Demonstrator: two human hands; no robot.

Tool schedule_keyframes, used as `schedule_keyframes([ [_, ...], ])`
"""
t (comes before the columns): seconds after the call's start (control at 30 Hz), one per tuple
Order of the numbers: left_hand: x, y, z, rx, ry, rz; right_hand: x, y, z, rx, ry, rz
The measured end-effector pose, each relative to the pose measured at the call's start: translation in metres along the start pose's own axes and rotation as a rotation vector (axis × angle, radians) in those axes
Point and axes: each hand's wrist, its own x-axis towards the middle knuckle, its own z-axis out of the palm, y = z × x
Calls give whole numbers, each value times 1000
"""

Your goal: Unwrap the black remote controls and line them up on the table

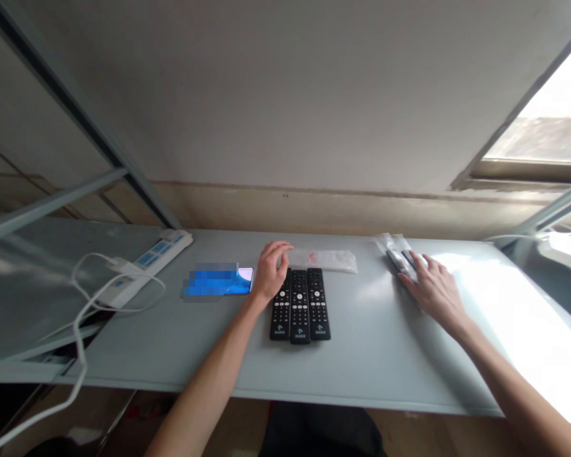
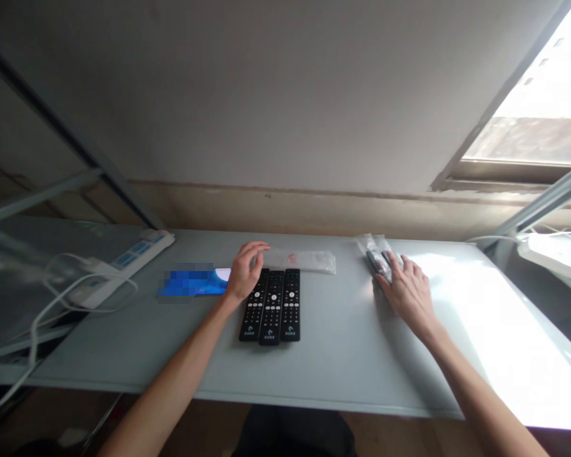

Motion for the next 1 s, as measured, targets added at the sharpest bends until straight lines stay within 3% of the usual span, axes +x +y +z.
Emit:
schedule_keyframes([
  [0.17, -6, 10, -2, 82, -81, 192, -19, 3, 11, 50, -21, 43],
  [0.33, -9, 1, -6, 155, 7, 161, -17, 6, 11, 92, -53, -1],
  [0.5, -10, -4, -5, 184, 12, 177, -22, 32, 5, 224, -41, -13],
  [0.77, -10, -4, -6, 192, 35, 235, -14, 73, -6, 152, -79, 66],
  [0.9, -10, -5, -4, 188, 21, 229, -1, 60, -29, -49, -18, 211],
  [0.97, -10, -3, -3, 162, 17, 228, 1, 32, -41, -35, 81, 288],
  [1.0, -10, -2, -4, 135, 9, 226, 0, 12, -45, 28, 137, 261],
])
